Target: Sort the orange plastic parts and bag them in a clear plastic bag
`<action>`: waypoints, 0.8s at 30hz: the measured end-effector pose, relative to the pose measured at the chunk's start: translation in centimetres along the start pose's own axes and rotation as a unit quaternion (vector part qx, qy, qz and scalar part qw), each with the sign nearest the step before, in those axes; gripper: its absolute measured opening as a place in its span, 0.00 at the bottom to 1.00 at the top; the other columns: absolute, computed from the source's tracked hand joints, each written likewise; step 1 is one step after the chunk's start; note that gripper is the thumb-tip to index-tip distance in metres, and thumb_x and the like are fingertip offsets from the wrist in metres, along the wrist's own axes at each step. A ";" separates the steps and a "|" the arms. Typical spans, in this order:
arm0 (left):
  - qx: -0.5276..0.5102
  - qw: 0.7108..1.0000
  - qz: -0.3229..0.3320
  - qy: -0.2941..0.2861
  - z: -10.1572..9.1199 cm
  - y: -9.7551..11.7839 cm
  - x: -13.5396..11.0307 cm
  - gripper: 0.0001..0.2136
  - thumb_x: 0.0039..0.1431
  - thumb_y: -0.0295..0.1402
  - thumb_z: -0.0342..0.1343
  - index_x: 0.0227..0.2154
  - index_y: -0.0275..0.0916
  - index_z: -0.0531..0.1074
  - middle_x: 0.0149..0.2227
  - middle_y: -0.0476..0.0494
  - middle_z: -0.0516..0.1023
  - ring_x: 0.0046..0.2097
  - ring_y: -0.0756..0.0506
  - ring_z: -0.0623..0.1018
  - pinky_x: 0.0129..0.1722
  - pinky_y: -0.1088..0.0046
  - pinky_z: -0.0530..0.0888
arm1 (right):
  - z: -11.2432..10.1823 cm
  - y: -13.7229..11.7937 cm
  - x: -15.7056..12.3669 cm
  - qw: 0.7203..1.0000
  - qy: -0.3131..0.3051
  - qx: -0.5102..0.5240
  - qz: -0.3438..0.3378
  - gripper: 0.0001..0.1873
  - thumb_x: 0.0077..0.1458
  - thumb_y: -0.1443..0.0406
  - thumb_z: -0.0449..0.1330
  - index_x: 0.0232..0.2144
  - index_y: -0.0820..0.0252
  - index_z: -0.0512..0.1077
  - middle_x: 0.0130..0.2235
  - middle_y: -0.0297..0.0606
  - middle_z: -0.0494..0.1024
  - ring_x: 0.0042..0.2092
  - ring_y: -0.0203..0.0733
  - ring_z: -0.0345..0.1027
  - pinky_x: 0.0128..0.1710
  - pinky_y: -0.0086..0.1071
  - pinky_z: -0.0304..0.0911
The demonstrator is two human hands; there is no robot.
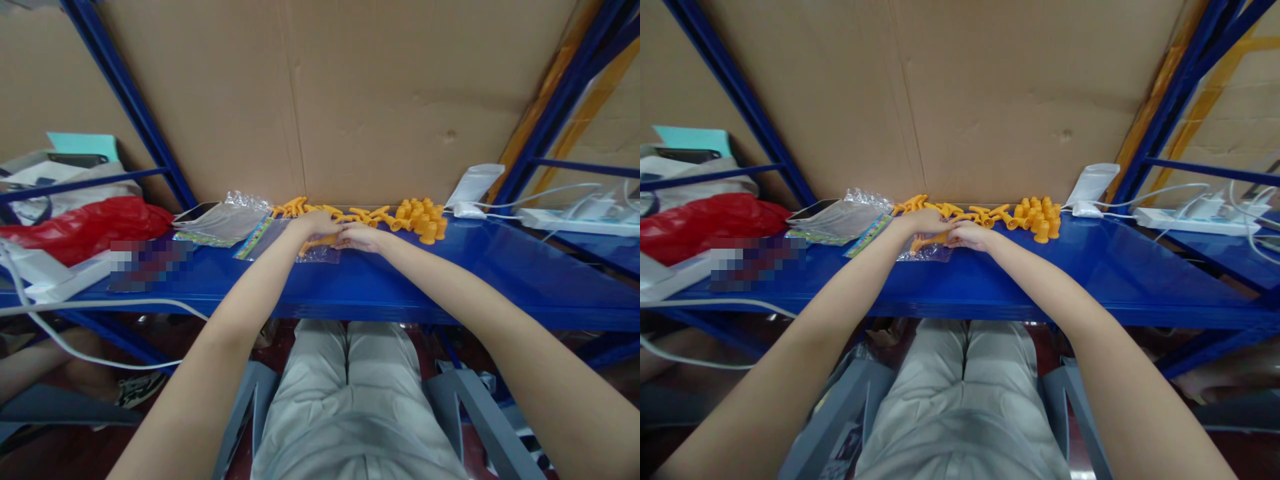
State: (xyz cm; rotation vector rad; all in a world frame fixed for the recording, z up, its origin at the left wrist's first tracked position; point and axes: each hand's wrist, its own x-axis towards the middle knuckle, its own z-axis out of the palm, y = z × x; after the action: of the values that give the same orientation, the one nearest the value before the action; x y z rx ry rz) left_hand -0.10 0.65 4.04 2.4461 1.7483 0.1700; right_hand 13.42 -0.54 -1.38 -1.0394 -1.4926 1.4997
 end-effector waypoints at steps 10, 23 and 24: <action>0.045 0.998 -0.015 -0.043 -0.3 -0.2 1.1 0.19 0.51 0.43 0.57 0.39 0.34 0.82 0.33 0.33 0.82 0.39 0.31 0.82 0.42 0.58 0.79 | 0.3 0.0 -0.2 0.999 0.029 0.025 0.005 0.14 0.49 0.83 0.56 0.26 0.61 0.71 0.28 0.34 0.77 0.30 0.32 0.73 0.43 0.31 0.74; -0.020 0.999 0.004 -0.026 -1.9 2.3 -0.4 0.12 0.51 0.34 0.54 0.27 0.31 0.80 0.19 0.40 0.75 0.28 0.42 0.79 0.32 0.70 0.75 | 0.5 -1.1 -0.7 1.000 0.003 0.021 -0.001 0.15 0.49 0.84 0.56 0.28 0.60 0.72 0.30 0.33 0.78 0.33 0.31 0.73 0.50 0.32 0.73; -0.034 0.999 0.024 -0.013 -2.1 2.8 -0.8 0.12 0.52 0.33 0.53 0.26 0.32 0.79 0.18 0.41 0.74 0.26 0.44 0.77 0.31 0.72 0.74 | 0.3 -1.3 -0.8 1.000 -0.012 0.018 -0.003 0.15 0.49 0.83 0.57 0.29 0.60 0.72 0.31 0.33 0.79 0.35 0.32 0.74 0.50 0.33 0.73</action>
State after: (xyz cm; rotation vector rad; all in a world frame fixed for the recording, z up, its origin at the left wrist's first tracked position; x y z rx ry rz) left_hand 1.87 -0.90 6.58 2.4328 1.6451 0.1977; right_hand 13.41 -1.31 -0.09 -0.9970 -1.4781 1.5345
